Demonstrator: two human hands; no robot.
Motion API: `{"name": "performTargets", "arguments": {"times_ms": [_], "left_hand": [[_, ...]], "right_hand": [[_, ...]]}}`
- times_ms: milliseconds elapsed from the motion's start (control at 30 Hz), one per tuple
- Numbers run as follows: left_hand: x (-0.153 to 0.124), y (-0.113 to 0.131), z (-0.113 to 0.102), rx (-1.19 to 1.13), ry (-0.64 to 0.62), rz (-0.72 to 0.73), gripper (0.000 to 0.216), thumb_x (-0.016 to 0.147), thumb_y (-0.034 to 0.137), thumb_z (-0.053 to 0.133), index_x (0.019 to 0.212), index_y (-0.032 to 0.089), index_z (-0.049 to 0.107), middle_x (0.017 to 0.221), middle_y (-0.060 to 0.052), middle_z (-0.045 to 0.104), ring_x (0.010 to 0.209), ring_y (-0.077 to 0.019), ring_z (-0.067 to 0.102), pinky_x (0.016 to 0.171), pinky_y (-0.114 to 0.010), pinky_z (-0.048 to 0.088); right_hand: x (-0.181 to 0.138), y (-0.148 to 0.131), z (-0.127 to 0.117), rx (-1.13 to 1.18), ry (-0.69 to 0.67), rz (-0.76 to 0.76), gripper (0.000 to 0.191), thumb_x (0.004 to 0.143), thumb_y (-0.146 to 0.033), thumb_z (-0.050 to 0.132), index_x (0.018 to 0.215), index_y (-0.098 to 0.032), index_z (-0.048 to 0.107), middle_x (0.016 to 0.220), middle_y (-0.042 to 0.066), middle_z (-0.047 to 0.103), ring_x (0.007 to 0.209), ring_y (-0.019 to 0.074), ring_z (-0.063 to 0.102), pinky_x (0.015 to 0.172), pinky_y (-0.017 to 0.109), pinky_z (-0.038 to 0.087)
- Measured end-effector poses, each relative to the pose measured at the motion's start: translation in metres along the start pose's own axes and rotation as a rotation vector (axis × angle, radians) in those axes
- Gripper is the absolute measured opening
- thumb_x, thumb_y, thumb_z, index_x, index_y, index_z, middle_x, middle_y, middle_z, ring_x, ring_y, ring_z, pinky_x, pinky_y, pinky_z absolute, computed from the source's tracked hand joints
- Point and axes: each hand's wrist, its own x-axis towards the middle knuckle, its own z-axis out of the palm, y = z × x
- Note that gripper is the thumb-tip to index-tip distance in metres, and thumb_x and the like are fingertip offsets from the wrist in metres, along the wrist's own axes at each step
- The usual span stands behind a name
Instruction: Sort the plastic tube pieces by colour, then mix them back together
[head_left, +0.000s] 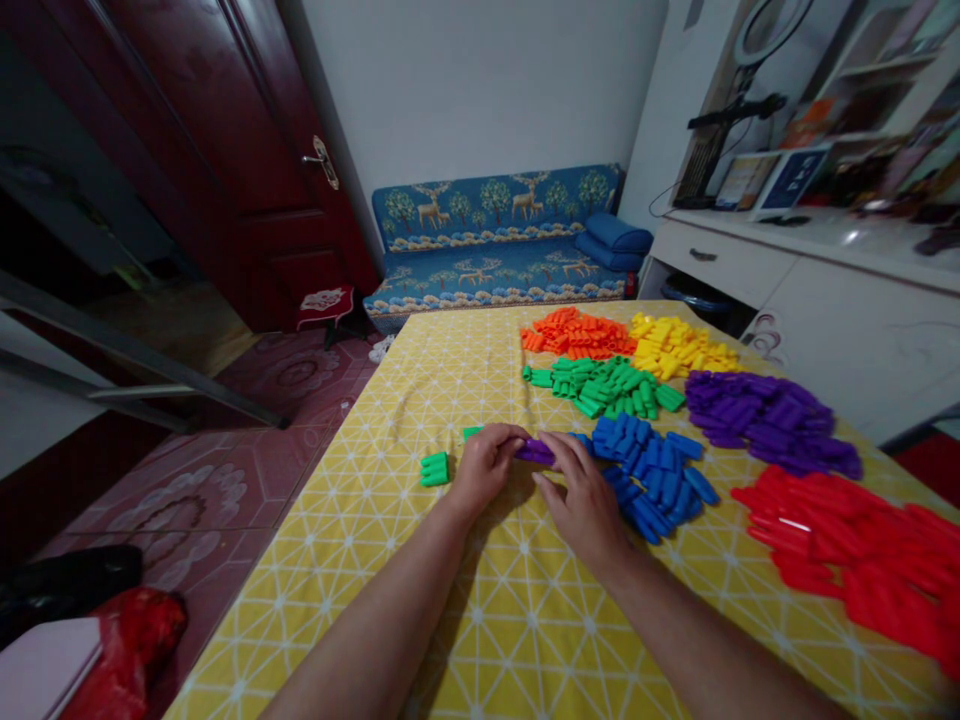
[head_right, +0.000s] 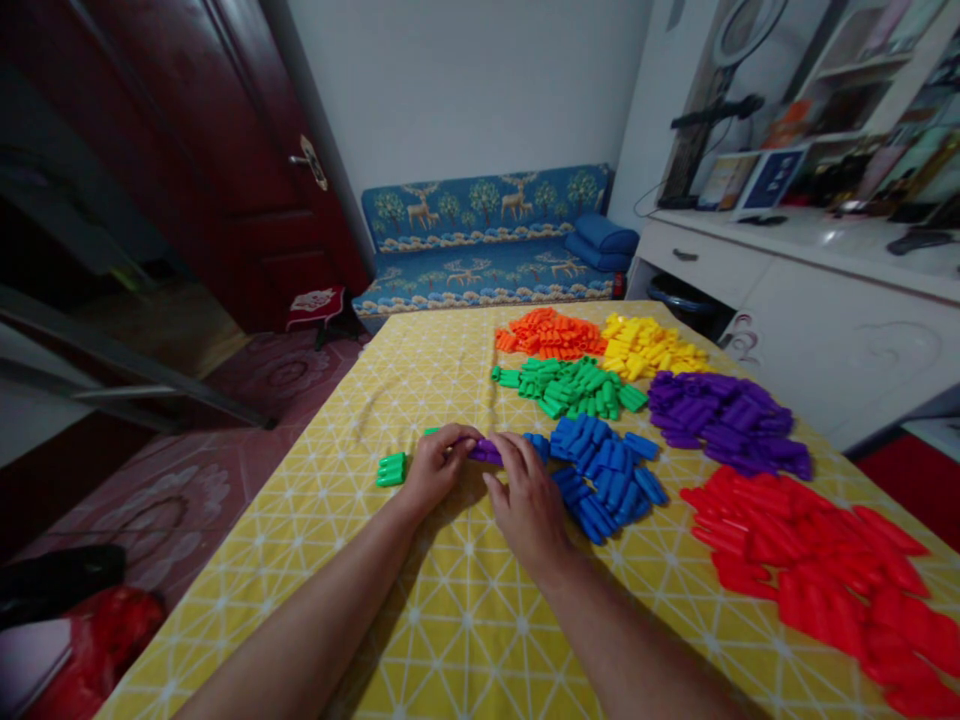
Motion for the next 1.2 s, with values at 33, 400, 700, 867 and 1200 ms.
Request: {"name": "performTargets", "arguments": {"times_ms": [33,400,700,867,1200], "left_hand": [[0.000,0.001,0.000,-0.032,-0.023,-0.002,0.017,0.092,0.022,0.052,0.093,0.017,0.069,0.087,-0.005,0.072,0.082,-0.0161,0.065,0.077,-0.028,0.050],[0.003,-0.012,-0.018,0.151,0.376,-0.212,0.022,0.094,0.027,0.047,0.094,0.019,0.068,0.093,-0.006,0.071,0.091,-0.0185,0.064,0.086,-0.033,0.049],[-0.006,0.007,-0.045,0.439,0.128,-0.257,0.040,0.092,0.052,0.048,0.081,0.021,0.071,0.065,-0.001,0.065,0.060,-0.0148,0.060,0.058,-0.025,0.042],[-0.011,0.012,-0.043,0.735,-0.196,-0.135,0.075,0.068,0.065,0.071,0.133,0.031,0.056,0.117,-0.009,0.063,0.094,-0.0275,0.064,0.073,-0.033,0.048],[-0.005,0.002,-0.011,0.719,-0.137,-0.109,0.022,0.092,0.032,0.051,0.105,0.025,0.068,0.107,-0.008,0.059,0.096,-0.0214,0.059,0.079,-0.032,0.050]], "right_hand": [[0.000,0.002,0.000,0.006,-0.003,0.008,0.040,0.091,-0.020,0.054,0.131,-0.022,0.050,0.125,0.012,0.058,0.115,0.0249,0.057,0.094,0.044,0.052],[0.000,0.003,-0.007,0.212,0.078,0.112,0.014,0.093,-0.026,0.051,0.102,-0.021,0.060,0.099,0.007,0.069,0.091,0.0191,0.066,0.081,0.033,0.054],[0.000,0.009,-0.001,0.146,0.031,0.133,0.015,0.089,-0.023,0.053,0.101,-0.021,0.061,0.099,0.007,0.070,0.092,0.0206,0.066,0.082,0.035,0.054],[0.000,0.008,0.000,0.144,-0.034,0.119,0.018,0.089,-0.019,0.052,0.105,-0.022,0.061,0.104,0.007,0.069,0.097,0.0215,0.065,0.085,0.038,0.053],[-0.001,-0.007,-0.005,0.119,-0.040,0.089,0.011,0.089,-0.028,0.058,0.096,-0.022,0.065,0.103,0.008,0.064,0.095,0.0213,0.062,0.080,0.035,0.054]]}}
